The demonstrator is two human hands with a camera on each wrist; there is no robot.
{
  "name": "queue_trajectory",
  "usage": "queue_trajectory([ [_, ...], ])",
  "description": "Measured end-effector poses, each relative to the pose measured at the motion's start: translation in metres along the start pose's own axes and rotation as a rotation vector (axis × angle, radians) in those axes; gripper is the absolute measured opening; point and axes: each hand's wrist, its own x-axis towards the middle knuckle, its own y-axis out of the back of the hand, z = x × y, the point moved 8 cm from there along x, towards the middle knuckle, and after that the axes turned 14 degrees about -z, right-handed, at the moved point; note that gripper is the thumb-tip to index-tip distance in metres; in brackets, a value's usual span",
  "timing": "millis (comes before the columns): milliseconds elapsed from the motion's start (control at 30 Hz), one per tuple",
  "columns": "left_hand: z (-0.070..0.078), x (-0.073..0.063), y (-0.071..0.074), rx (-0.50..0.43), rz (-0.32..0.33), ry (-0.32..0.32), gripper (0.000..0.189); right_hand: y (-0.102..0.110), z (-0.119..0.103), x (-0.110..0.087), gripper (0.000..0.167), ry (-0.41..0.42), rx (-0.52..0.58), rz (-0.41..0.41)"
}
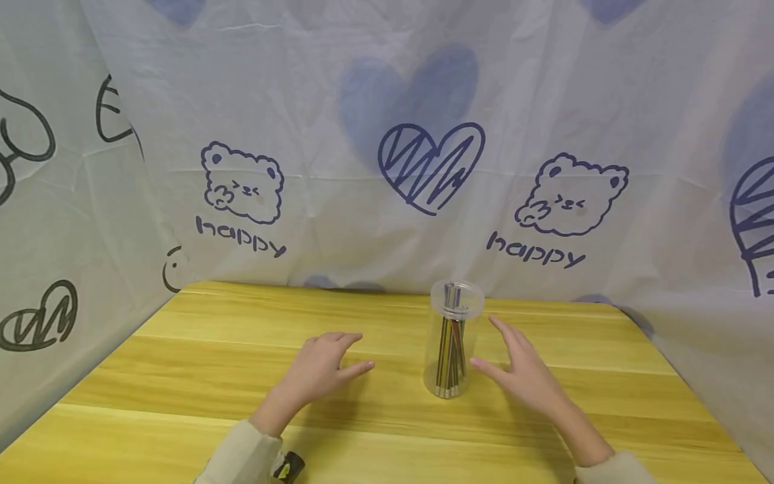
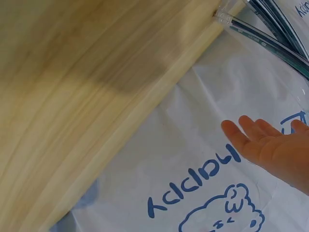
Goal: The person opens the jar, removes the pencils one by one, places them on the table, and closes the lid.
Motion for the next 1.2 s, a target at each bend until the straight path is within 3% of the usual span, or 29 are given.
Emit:
queue_trajectory([
  [233,0.003,0.002,0.000,-0.011,0.003,-0.052,0.053,-0.001,-0.002,0.004,0.075,-0.005,0.063,0.029],
  [667,0.013,0.006,0.006,-0.006,0.040,-0.124,0.043,-0.006,-0.008,0.022,0.088,-0.006,0.133,0.009],
  [1200,0.015,0.005,0.007,-0.033,0.036,-0.136,0.042,-0.016,-0.010,0.033,0.094,-0.009,0.232,-0.012],
])
